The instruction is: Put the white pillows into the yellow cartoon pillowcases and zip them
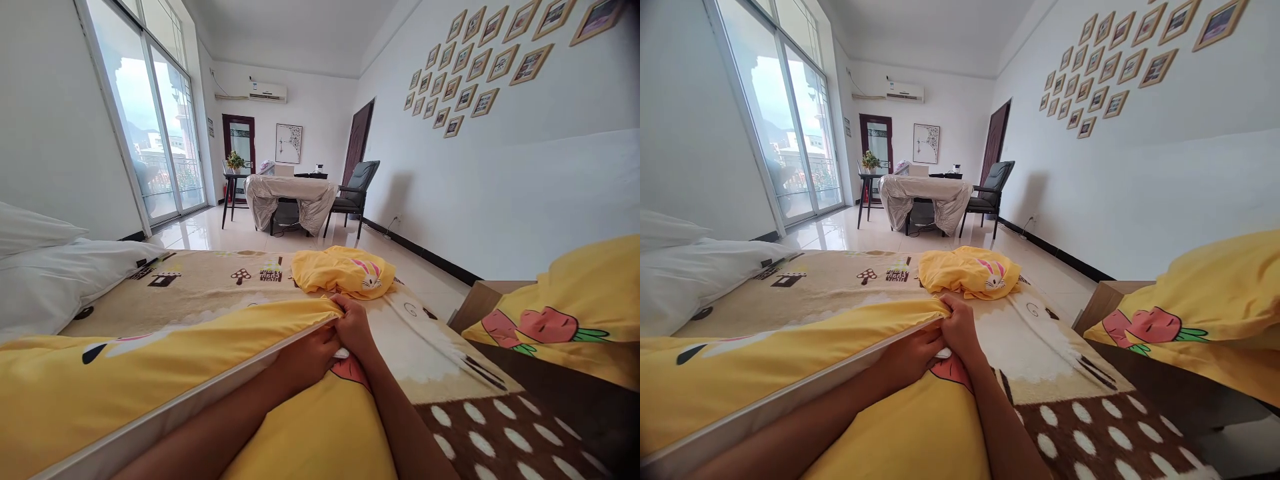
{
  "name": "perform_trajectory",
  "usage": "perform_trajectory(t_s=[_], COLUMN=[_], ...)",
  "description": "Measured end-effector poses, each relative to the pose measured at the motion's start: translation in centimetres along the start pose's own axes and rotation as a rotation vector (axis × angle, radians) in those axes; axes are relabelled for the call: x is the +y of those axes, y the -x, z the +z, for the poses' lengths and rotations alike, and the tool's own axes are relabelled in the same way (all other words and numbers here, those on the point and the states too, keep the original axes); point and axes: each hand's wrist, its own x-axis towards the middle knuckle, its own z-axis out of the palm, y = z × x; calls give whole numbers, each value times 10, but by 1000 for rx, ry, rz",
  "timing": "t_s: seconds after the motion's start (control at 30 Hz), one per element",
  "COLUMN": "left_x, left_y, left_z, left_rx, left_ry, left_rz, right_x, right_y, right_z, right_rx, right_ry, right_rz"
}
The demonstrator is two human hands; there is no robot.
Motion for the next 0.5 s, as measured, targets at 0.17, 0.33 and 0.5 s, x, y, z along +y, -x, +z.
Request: perform_trajectory(t_s=[0.17, 0.33, 0.5], left_x=[-1, 1, 6], left_y=[-6, 2, 11], left_z=[7, 0, 0], left_rx=[-165, -17, 116], left_ry=[-115, -124, -275], left_rz=[-154, -43, 91], right_x=[7, 2, -1], right_y=[-4, -4, -2], right_z=[-2, -5, -4], right_rx=[-71, -199, -218], right_ry=[-178, -356, -434], right_rz=[80, 89, 66])
